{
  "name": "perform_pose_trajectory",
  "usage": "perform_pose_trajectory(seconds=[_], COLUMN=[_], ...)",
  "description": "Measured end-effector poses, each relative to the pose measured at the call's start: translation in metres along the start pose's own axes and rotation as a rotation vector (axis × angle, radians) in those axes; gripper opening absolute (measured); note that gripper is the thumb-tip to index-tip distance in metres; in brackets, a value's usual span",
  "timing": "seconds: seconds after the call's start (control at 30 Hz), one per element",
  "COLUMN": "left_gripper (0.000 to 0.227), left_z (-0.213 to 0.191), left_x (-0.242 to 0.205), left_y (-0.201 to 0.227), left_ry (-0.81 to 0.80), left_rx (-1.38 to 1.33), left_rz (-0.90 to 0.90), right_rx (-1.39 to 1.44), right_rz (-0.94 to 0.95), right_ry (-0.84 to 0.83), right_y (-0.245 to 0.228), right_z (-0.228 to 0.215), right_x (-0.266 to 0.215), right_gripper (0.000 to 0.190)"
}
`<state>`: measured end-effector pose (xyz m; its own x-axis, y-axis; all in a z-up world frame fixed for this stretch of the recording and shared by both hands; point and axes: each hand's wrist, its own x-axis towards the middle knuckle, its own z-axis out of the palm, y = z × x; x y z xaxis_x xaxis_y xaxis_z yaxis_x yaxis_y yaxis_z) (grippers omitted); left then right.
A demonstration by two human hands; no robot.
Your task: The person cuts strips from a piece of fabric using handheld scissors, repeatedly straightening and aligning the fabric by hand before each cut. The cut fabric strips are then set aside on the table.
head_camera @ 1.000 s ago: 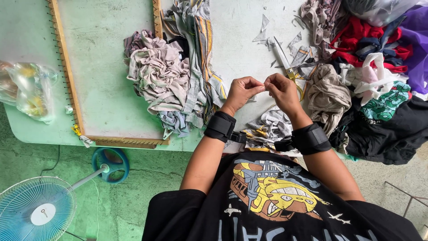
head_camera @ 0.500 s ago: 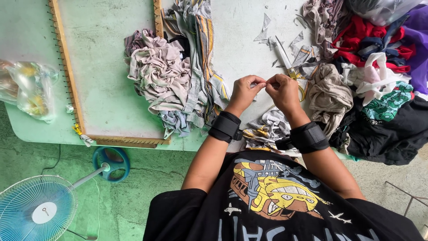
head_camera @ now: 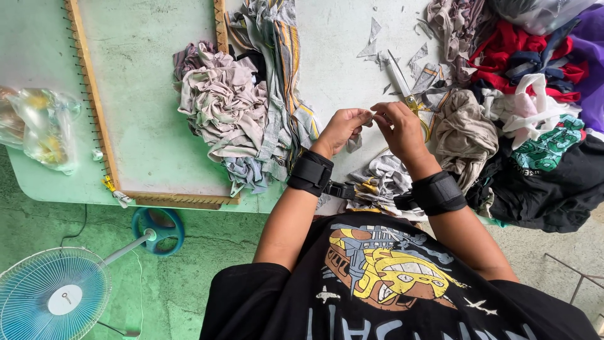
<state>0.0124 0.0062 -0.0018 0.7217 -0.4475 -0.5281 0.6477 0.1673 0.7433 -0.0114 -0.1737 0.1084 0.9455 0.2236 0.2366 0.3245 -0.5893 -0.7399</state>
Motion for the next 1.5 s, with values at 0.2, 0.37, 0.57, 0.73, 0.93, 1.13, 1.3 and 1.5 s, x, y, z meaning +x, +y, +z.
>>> perform_pose_trajectory(seconds=[0.2, 0.37, 0.57, 0.73, 0.93, 1.13, 1.3, 1.5], left_gripper=[0.032, 0.027, 0.017, 0.014, 0.018, 0.019, 0.016, 0.018], left_z=[-0.009, -0.002, 0.000, -0.003, 0.012, 0.020, 0.022, 0.024], left_x=[0.005, -0.005, 0.001, 0.011, 0.001, -0.021, -0.033, -0.051], left_y=[-0.015, 0.001, 0.001, -0.006, 0.004, 0.028, 0.046, 0.073], left_ry=[-0.023, -0.030, 0.052, 0.145, 0.334, 0.266, 0.184, 0.080], left_rx=[-0.175, -0.200, -0.040, 0.098, 0.468, 0.538, 0.719, 0.721], left_rz=[-0.024, -0.007, 0.070, 0.177, 0.370, 0.436, 0.602, 0.465], right_rx=[-0.012, 0.122, 0.176, 0.179, 0.328, 0.683, 0.660, 0.466], right_rz=[-0.074, 0.088, 0.140, 0.161, 0.227, 0.457, 0.475, 0.426], right_ry=[0.010, 0.007, 0.042, 0.061, -0.011, -0.101, -0.269, -0.390], right_y=[0.008, 0.011, 0.013, 0.018, 0.017, 0.033, 0.030, 0.025], right_z=[0.006, 0.009, 0.017, 0.023, 0.022, 0.018, 0.013, 0.007], right_x=[-0.004, -0.006, -0.008, -0.014, -0.014, -0.015, -0.008, -0.005], right_gripper=[0.013, 0.012, 0.010, 0.011, 0.009, 0.008, 0.022, 0.025])
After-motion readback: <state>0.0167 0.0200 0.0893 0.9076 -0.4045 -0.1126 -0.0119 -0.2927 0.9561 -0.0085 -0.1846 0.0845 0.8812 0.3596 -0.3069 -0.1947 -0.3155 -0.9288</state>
